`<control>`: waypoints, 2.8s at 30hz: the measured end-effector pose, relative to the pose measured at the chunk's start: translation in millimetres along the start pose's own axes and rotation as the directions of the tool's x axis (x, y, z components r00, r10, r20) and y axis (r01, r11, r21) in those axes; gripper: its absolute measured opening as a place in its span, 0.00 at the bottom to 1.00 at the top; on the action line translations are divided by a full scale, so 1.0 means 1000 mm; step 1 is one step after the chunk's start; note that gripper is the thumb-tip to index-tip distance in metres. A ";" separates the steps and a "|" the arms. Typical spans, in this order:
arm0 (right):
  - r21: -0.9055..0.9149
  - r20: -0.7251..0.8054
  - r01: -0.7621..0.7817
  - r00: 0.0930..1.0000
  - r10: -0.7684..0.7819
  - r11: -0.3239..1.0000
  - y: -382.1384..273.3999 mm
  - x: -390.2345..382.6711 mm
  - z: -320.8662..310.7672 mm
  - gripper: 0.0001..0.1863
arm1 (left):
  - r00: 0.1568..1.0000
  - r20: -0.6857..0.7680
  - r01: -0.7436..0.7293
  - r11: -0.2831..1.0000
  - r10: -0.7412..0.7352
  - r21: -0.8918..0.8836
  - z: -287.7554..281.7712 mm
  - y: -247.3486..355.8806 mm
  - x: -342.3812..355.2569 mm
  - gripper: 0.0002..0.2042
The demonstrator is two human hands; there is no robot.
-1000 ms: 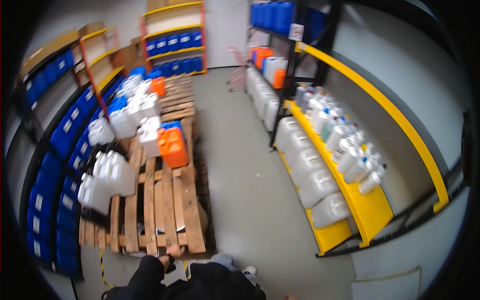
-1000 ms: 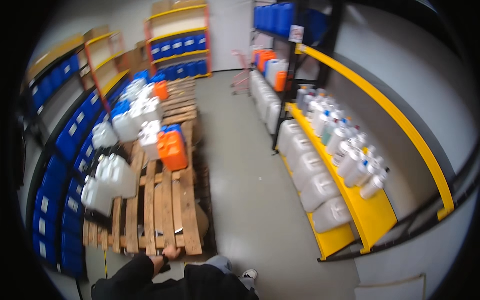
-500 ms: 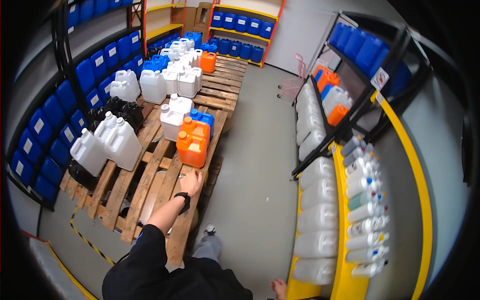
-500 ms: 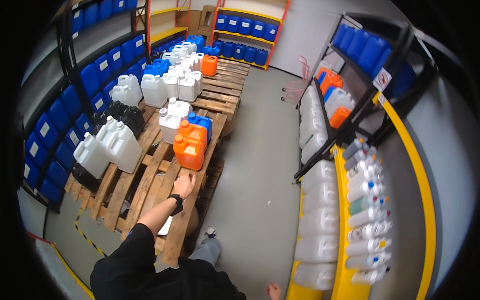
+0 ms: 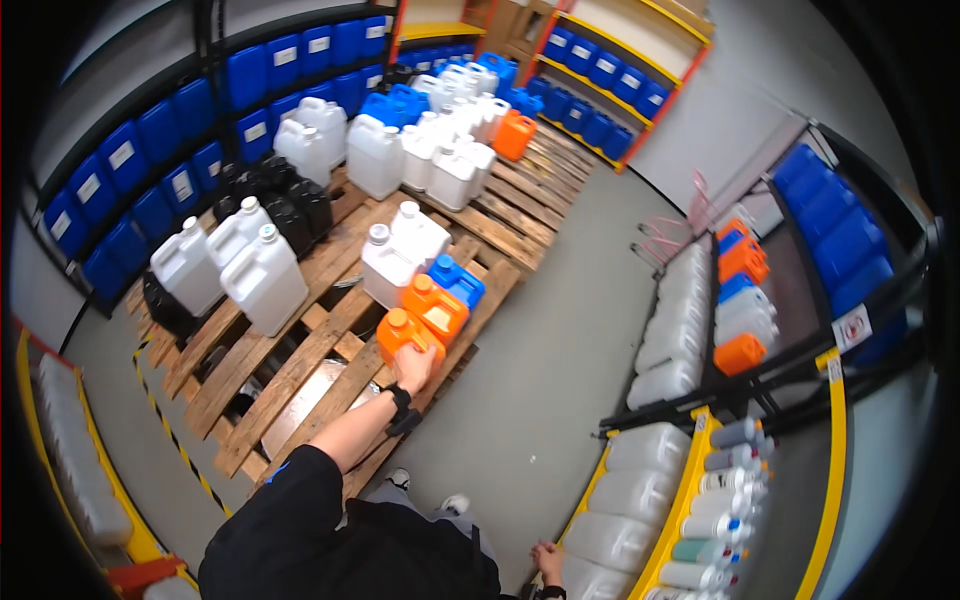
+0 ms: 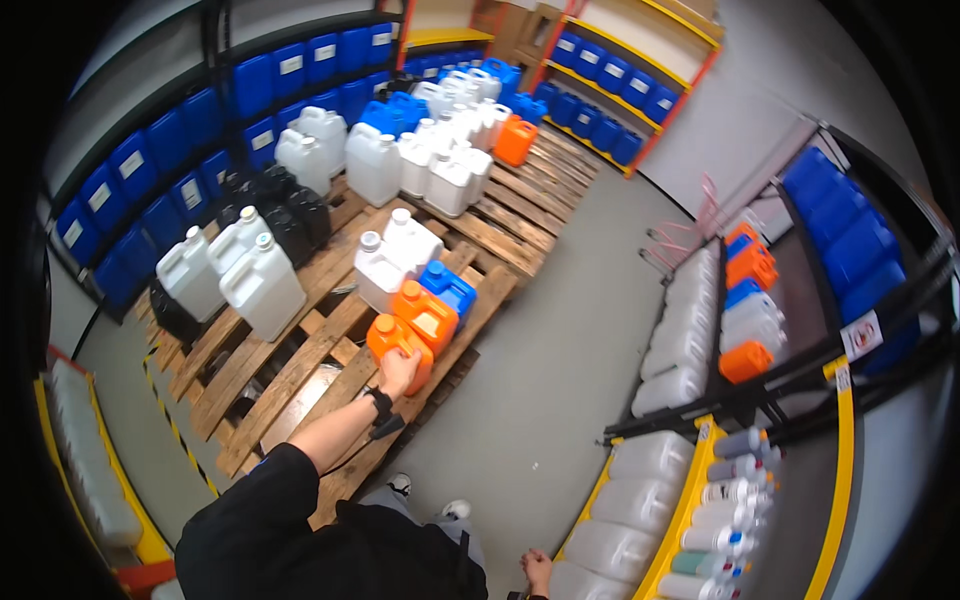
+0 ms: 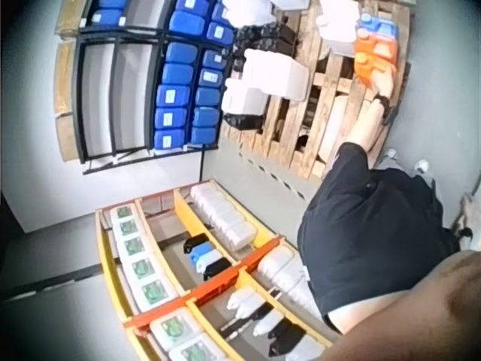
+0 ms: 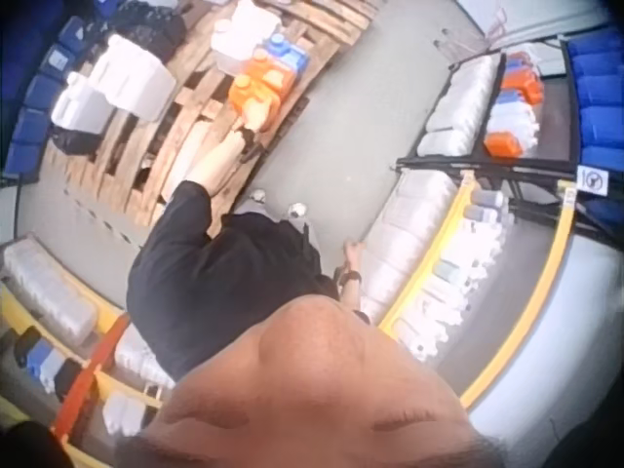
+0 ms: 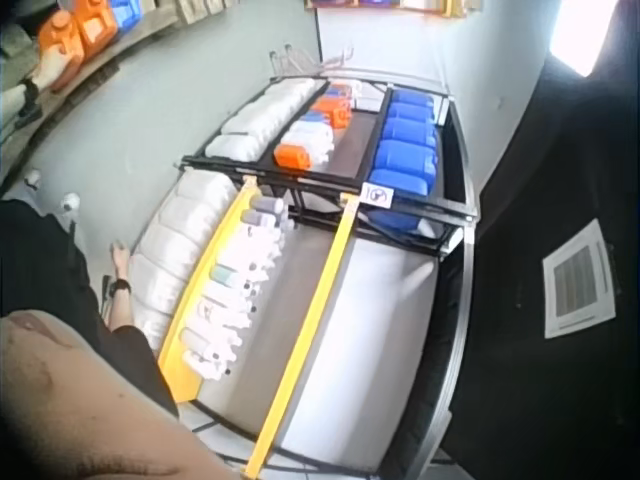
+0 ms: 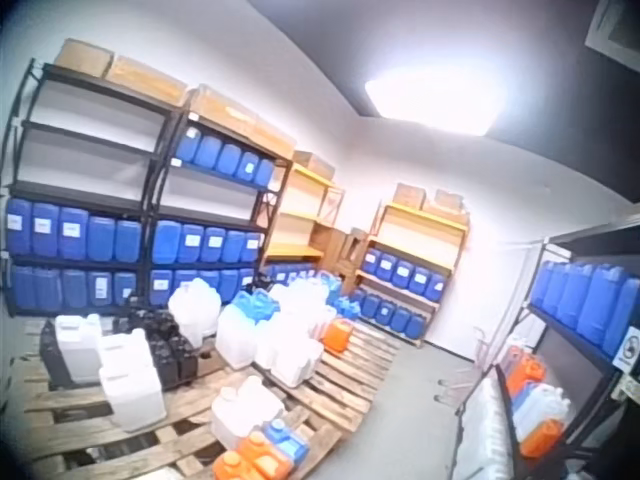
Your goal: The person repeatedly picks up plastic jugs of various colors from a wooden pallet and places them onto metal shelving units. The person handles blue, orange, white, and black jugs, moving them in pairs or individually to different shelf levels.
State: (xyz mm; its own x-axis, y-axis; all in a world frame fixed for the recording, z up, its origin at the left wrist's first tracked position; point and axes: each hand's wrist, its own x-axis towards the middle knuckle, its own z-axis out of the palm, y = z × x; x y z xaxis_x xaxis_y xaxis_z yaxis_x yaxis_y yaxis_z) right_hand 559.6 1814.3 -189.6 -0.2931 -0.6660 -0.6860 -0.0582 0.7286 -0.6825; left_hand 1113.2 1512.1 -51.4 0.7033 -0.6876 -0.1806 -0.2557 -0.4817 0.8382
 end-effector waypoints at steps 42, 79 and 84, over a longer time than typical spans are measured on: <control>0.445 0.883 0.891 -0.454 0.124 0.090 -0.136 -0.276 0.371 0.23 | -0.131 -0.730 0.582 0.544 -0.670 -0.604 -0.192 -0.230 -0.830 0.21; 0.262 0.965 0.954 -0.262 -0.019 0.146 0.123 -0.742 0.783 0.20 | 0.272 -0.859 0.461 0.843 -0.433 -0.278 -0.874 -0.581 -0.603 0.23; 0.122 0.988 0.988 -0.112 -0.102 0.092 0.095 -0.760 0.871 0.18 | 0.382 -0.825 0.379 0.885 -0.415 -0.270 -0.984 -0.621 -0.496 0.23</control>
State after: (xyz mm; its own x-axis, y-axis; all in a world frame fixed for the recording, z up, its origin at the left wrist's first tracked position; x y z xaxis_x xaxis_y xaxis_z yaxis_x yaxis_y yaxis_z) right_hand 1608.1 2249.8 47.3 0.9821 -0.1576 -0.1027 -0.1787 -0.6109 -0.7713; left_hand 1575.7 2686.6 23.9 0.9226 0.3856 0.0075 0.2191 -0.5400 0.8126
